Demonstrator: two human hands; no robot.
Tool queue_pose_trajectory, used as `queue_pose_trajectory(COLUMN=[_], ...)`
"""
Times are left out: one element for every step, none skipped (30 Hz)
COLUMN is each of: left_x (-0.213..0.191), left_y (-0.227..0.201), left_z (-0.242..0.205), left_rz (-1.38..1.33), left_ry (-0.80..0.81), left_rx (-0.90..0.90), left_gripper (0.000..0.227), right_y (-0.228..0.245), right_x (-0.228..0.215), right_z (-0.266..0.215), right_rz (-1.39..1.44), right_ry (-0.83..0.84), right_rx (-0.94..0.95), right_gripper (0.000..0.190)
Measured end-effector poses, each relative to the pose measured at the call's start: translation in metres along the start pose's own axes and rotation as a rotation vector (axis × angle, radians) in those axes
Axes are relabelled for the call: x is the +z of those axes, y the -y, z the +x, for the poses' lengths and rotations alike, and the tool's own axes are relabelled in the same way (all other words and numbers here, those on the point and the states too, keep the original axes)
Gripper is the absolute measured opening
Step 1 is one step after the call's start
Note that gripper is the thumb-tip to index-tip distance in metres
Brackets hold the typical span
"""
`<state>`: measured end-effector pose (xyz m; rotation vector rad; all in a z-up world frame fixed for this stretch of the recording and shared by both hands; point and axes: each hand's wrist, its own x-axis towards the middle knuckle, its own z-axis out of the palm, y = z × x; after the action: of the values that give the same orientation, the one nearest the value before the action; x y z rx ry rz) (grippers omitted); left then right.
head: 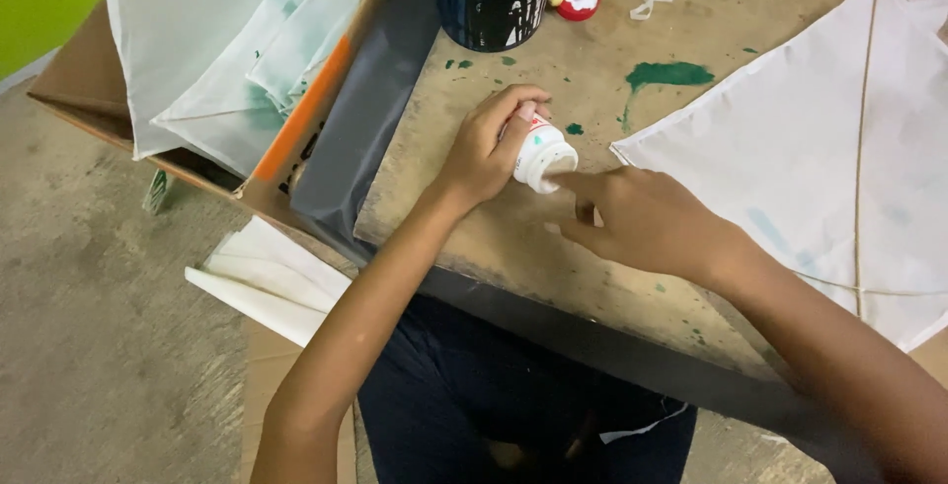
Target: Assembling a kite by applying glue to the frame and smoothing paper over it.
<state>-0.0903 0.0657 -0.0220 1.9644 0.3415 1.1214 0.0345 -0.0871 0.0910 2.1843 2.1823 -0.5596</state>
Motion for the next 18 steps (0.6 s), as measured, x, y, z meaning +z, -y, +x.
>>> queue_pose_trajectory(left_x=[0.000, 0.000, 0.000, 0.001, 0.001, 0.000, 0.001, 0.001, 0.001, 0.000, 0.001, 0.001, 0.001, 0.001, 0.000, 0.000, 0.000, 0.000], left_y=[0.000, 0.000, 0.000, 0.000, 0.001, 0.002, 0.003, 0.003, 0.004, 0.005, 0.006, 0.006, 0.005, 0.003, 0.002, 0.003, 0.004, 0.005], left_z=[0.000, 0.000, 0.000, 0.000, -0.001, -0.001, -0.002, -0.002, -0.003, -0.003, -0.003, -0.003, -0.003, -0.003, -0.003, -0.003, -0.003, -0.003], left_rz=[-0.001, 0.005, 0.011, 0.009, 0.020, 0.032, 0.034, 0.023, 0.012, 0.015, 0.004, -0.007, -0.009, -0.013, -0.014, -0.014, -0.018, -0.023], left_ry=[0.000, -0.004, -0.007, -0.005, 0.000, 0.006, 0.005, 0.002, -0.001, -0.003, -0.003, -0.003, -0.001, -0.005, -0.011, -0.011, -0.008, -0.005], left_rx=[-0.001, 0.009, 0.020, 0.020, 0.026, 0.031, 0.033, 0.021, 0.008, 0.007, 0.005, 0.002, 0.002, -0.004, -0.010, -0.010, -0.006, -0.003], left_gripper=[0.030, 0.031, 0.032, 0.032, 0.031, 0.030, 0.030, 0.029, 0.028, 0.028, 0.029, 0.030, 0.030, 0.031, 0.031, 0.031, 0.030, 0.029], right_y=[-0.005, -0.009, -0.014, -0.013, -0.011, -0.009, -0.008, -0.006, -0.004, -0.001, 0.002, 0.004, 0.006, 0.008, 0.011, 0.011, 0.010, 0.009], right_x=[0.006, 0.013, 0.019, 0.022, 0.024, 0.026, 0.025, 0.023, 0.022, 0.015, 0.008, 0.001, -0.003, -0.006, -0.010, -0.010, -0.009, -0.009], right_z=[0.003, 0.005, 0.008, 0.009, 0.011, 0.013, 0.012, 0.011, 0.011, 0.010, 0.008, 0.006, 0.005, 0.003, 0.003, 0.004, 0.005, 0.005], right_rz=[0.000, -0.085, -0.170, -0.170, -0.137, -0.104, -0.105, -0.041, 0.023, 0.023, 0.101, 0.180, 0.180, 0.190, 0.199, 0.199, 0.203, 0.206], right_ry=[0.001, -0.014, -0.029, -0.029, 0.027, 0.082, 0.081, 0.105, 0.130, 0.131, 0.132, 0.132, 0.132, 0.127, 0.122, 0.122, 0.128, 0.134], right_rx=[0.001, -0.013, -0.026, -0.023, -0.017, -0.010, -0.012, -0.006, 0.000, -0.003, 0.015, 0.034, 0.037, 0.055, 0.070, 0.070, 0.069, 0.068], right_gripper=[0.052, 0.054, 0.056, 0.056, 0.058, 0.059, 0.059, 0.062, 0.065, 0.065, 0.064, 0.062, 0.062, 0.060, 0.059, 0.059, 0.061, 0.064])
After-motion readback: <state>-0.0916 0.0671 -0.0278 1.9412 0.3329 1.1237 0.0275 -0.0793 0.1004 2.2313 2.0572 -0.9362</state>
